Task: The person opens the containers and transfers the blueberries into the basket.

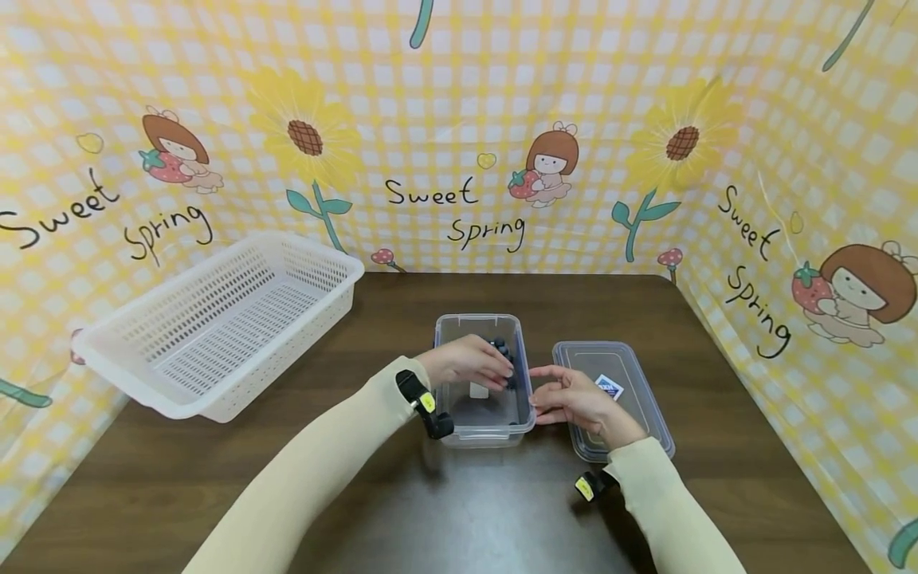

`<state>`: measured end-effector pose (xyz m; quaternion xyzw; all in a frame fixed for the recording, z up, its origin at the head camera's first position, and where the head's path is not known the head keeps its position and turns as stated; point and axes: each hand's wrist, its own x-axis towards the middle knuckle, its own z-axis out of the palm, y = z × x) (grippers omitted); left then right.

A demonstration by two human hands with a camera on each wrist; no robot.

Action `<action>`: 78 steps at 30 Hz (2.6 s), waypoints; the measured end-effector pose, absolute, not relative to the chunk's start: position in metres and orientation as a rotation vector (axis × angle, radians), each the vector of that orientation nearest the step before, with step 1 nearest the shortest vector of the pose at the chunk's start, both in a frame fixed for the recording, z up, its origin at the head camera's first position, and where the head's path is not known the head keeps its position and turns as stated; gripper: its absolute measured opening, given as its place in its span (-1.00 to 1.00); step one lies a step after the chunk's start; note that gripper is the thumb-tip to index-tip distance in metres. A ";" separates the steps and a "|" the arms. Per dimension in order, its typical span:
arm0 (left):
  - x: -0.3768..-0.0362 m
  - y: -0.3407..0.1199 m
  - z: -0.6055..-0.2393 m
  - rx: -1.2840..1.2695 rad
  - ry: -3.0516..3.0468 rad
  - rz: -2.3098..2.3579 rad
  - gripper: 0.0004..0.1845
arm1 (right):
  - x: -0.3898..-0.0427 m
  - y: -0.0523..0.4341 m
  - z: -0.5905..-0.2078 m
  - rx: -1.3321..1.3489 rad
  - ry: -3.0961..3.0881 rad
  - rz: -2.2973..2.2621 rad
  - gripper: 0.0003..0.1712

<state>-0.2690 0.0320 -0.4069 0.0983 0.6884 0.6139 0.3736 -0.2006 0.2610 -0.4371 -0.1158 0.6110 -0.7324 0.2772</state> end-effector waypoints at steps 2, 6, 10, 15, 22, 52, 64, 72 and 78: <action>-0.273 0.028 -0.402 0.236 1.738 1.624 -0.73 | -0.201 0.262 -0.438 -0.317 1.646 -1.970 -0.54; -0.281 0.017 -0.391 0.215 1.698 1.716 -0.67 | -0.202 0.264 -0.439 -0.326 1.649 -1.983 -0.54; -0.292 0.000 -0.382 0.199 1.683 1.813 -0.67 | -0.202 0.265 -0.440 -0.325 1.637 -1.993 -0.54; -0.307 -0.031 -0.369 0.199 1.660 1.954 -0.71 | -0.201 0.264 -0.440 -0.318 1.638 -1.996 -0.54; -0.331 -0.085 -0.347 0.103 1.678 2.110 -0.69 | -0.201 0.263 -0.438 -0.326 1.649 -1.988 -0.52; -0.332 -0.324 -0.355 -0.711 1.246 2.786 -0.87 | -0.194 0.267 -0.437 -0.313 1.631 -2.015 -0.53; -0.318 -0.344 -0.363 -1.016 0.889 2.850 -0.81 | -0.196 0.263 -0.438 -0.315 1.594 -2.009 -0.54; -0.333 -0.326 -0.350 -1.034 0.866 2.863 -0.57 | -0.196 0.262 -0.438 -0.309 1.601 -2.003 -0.54; -0.337 -0.303 -0.335 -0.872 0.975 2.871 -0.33 | -0.196 0.261 -0.438 -0.300 1.599 -2.008 -0.53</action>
